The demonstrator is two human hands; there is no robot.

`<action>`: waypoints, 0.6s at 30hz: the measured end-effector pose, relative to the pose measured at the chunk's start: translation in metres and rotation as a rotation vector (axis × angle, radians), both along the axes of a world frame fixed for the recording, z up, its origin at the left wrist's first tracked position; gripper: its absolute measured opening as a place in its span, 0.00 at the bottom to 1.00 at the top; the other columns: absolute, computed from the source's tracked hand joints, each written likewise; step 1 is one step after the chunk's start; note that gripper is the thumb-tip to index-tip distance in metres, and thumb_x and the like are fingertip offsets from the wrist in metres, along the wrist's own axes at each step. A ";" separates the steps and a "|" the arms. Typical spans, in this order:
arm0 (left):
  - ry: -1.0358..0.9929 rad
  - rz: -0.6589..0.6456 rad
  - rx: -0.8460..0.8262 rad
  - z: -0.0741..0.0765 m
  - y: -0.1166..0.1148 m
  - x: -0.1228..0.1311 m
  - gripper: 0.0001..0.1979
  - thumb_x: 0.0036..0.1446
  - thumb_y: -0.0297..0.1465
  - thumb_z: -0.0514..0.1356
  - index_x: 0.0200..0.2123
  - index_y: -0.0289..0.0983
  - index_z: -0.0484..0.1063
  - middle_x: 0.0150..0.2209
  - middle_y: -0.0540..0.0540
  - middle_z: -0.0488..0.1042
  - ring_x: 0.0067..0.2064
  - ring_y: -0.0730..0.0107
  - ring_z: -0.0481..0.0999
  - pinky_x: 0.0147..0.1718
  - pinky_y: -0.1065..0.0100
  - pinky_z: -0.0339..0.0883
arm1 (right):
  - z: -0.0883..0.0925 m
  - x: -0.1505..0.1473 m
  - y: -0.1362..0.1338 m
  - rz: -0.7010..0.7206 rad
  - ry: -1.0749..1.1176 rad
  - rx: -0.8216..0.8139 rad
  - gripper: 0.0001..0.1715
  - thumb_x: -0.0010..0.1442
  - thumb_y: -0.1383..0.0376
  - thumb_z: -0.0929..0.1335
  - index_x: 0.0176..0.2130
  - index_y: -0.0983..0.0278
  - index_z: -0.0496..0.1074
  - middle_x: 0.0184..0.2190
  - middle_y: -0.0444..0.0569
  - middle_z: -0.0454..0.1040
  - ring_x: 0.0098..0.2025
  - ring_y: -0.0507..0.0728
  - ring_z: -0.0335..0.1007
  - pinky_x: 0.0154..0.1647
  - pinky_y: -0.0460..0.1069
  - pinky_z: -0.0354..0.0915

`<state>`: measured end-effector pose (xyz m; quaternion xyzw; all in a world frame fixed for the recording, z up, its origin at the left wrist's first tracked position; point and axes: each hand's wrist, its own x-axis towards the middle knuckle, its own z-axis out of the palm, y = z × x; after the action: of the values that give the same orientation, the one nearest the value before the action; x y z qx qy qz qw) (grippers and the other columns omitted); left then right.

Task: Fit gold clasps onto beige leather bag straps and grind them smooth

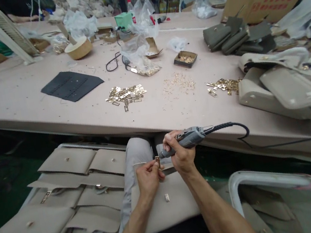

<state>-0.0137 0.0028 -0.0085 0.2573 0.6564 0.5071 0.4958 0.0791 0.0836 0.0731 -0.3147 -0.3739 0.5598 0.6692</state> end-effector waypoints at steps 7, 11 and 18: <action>0.002 0.008 0.007 0.002 -0.001 0.001 0.18 0.57 0.42 0.64 0.29 0.32 0.81 0.16 0.46 0.75 0.15 0.69 0.72 0.16 0.72 0.65 | -0.013 -0.007 -0.002 -0.026 -0.045 0.039 0.15 0.60 0.63 0.79 0.30 0.62 0.71 0.25 0.42 0.71 0.21 0.50 0.65 0.25 0.49 0.65; 0.002 0.021 0.013 0.002 -0.002 0.001 0.17 0.56 0.41 0.63 0.31 0.31 0.81 0.19 0.45 0.77 0.15 0.69 0.72 0.16 0.72 0.65 | -0.017 -0.006 -0.003 -0.025 -0.084 0.058 0.15 0.60 0.62 0.79 0.31 0.61 0.72 0.26 0.42 0.72 0.22 0.51 0.64 0.25 0.48 0.65; 0.025 0.021 0.038 0.001 -0.003 0.004 0.17 0.56 0.41 0.63 0.34 0.31 0.82 0.25 0.42 0.80 0.16 0.70 0.72 0.15 0.71 0.64 | -0.018 0.001 -0.009 0.136 -0.223 0.058 0.19 0.58 0.60 0.81 0.27 0.62 0.72 0.26 0.44 0.72 0.28 0.54 0.69 0.29 0.48 0.66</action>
<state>-0.0097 -0.0001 -0.0077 0.2659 0.6555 0.5215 0.4771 0.0797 0.0745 0.0547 -0.3294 -0.4824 0.5542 0.5930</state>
